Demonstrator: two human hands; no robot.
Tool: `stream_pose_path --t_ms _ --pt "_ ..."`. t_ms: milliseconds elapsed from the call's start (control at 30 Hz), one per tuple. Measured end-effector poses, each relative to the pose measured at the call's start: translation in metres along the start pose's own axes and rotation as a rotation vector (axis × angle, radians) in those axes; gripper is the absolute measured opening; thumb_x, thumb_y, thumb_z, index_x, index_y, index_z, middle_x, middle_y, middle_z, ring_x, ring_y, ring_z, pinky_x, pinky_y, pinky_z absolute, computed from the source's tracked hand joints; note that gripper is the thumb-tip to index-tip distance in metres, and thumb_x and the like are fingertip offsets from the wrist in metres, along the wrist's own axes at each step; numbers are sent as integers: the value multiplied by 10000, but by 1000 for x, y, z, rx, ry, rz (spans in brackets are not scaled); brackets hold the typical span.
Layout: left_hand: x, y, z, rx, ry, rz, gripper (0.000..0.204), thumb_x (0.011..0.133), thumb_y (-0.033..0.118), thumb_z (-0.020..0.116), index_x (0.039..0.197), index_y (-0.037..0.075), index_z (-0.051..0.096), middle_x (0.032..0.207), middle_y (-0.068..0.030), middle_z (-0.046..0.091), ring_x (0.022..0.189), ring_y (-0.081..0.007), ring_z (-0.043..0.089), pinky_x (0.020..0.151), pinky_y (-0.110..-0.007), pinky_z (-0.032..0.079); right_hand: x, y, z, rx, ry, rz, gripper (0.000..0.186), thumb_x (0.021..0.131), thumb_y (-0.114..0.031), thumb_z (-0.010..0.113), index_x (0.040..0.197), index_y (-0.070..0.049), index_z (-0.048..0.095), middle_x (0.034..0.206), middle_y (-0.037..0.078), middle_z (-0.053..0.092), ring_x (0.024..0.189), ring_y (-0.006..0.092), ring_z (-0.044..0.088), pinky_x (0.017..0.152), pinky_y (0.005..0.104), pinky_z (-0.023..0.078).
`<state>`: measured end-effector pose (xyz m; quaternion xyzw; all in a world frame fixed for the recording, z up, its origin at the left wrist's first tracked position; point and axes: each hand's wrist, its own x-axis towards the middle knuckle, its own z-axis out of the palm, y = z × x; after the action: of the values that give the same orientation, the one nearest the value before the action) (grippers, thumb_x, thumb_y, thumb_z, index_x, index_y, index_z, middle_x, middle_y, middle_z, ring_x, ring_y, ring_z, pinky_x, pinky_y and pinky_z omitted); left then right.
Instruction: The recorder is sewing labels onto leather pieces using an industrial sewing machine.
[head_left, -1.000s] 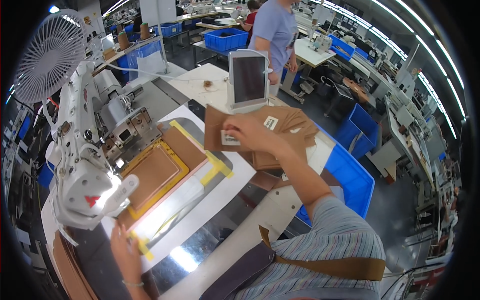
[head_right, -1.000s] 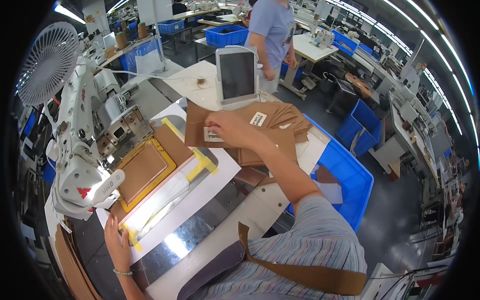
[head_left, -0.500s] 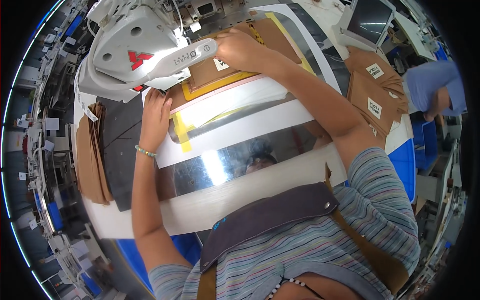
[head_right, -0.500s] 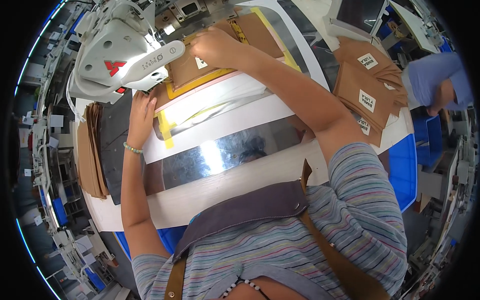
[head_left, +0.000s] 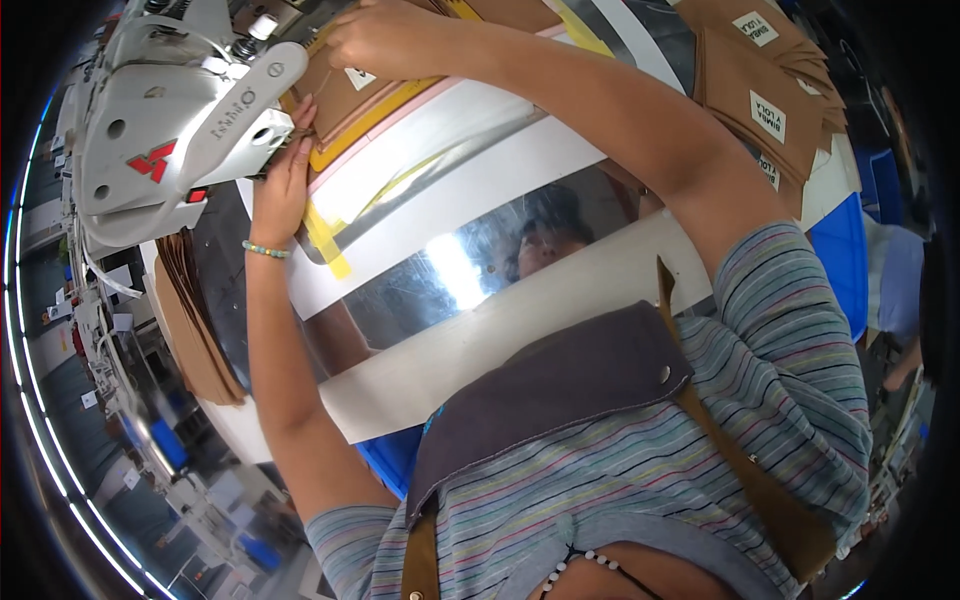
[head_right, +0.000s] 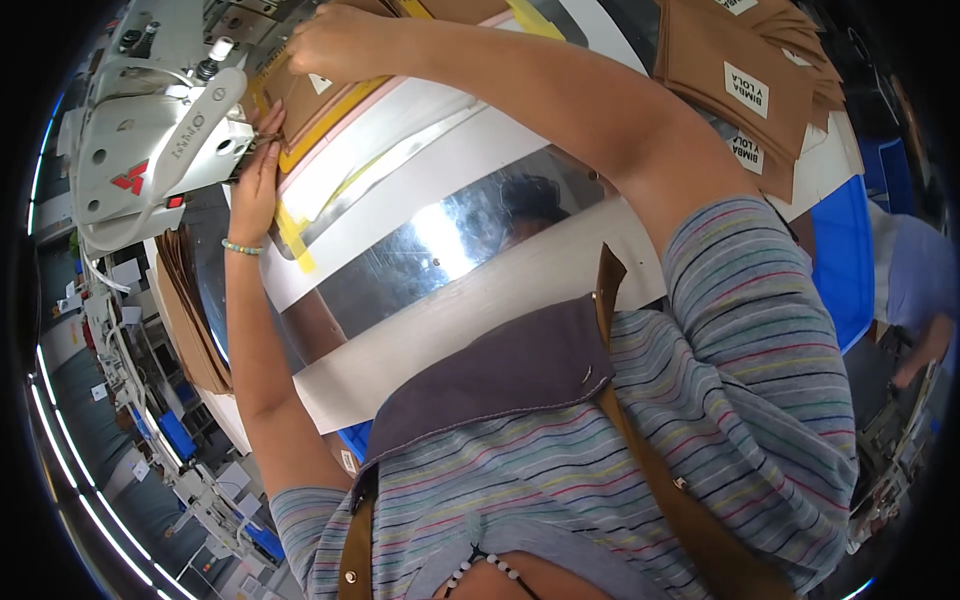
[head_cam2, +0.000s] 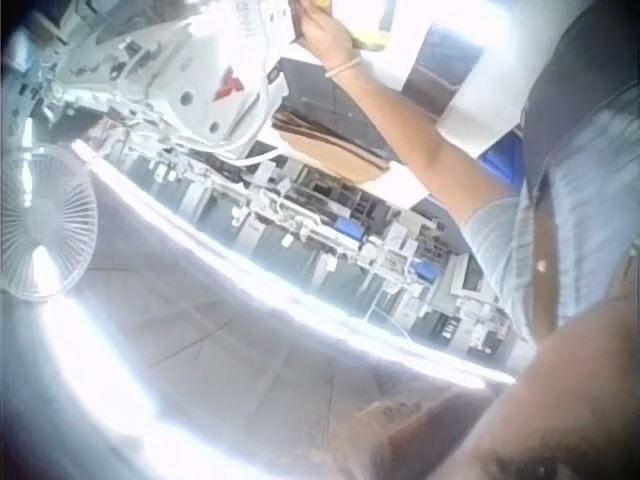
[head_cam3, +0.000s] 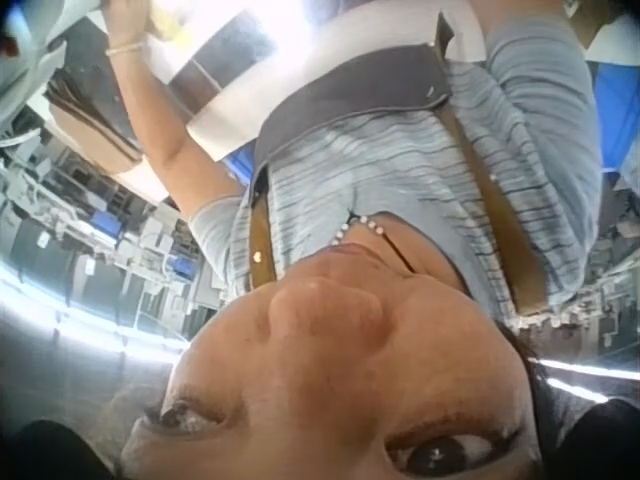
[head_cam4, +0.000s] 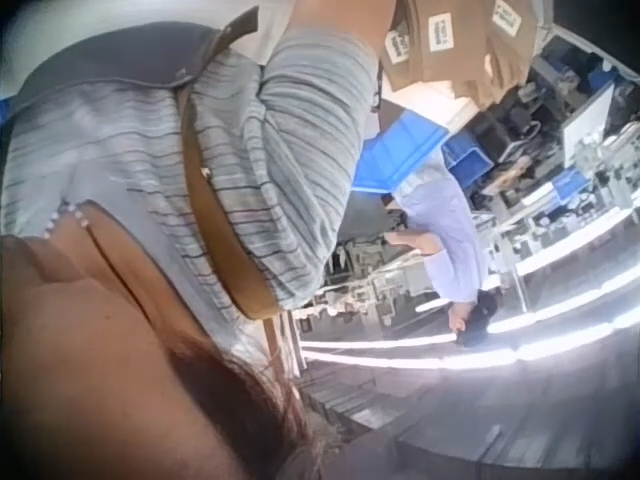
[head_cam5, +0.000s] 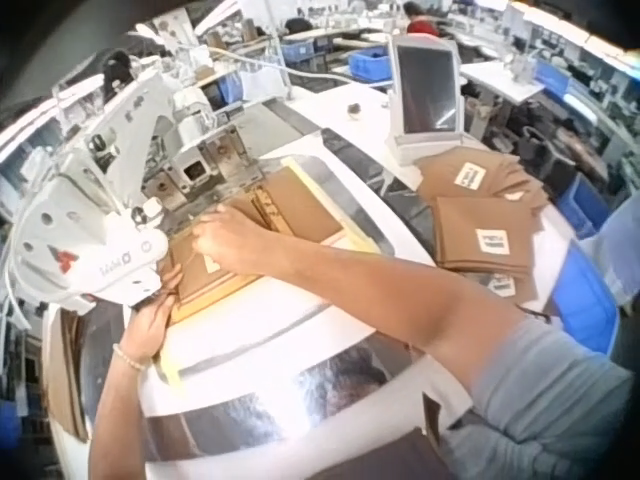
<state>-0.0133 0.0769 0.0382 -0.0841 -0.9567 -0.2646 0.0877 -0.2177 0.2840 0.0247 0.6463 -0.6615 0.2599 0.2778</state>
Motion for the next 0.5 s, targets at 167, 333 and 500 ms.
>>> stream_pose_path --t_ms 167,333,500 --pt "6 -17 -3 61 33 20 390 1136 152 475 1475 40 632 1554 -94 612 1480 -276 492 1279 -388 295 -3 4 6 35 4 -16 114 831 -155 674 795 -75 745 922 124 728 1020 325 703 919 464 545" --pt "23 -29 -7 155 69 62 397 1125 191 507 1478 47 618 1554 -104 599 1472 -311 493 1257 -393 316 3 7 8 97 -204 153 96 825 -127 670 798 -76 747 931 132 734 1008 337 702 938 473 547" --pt "31 -36 -4 339 82 137 408 1127 287 531 1502 169 642 1573 -23 605 1469 -237 532 1265 -363 371 0 -1 4 7 -132 43 87 825 -141 706 825 -68 753 988 121 738 1076 317 688 958 473 537"
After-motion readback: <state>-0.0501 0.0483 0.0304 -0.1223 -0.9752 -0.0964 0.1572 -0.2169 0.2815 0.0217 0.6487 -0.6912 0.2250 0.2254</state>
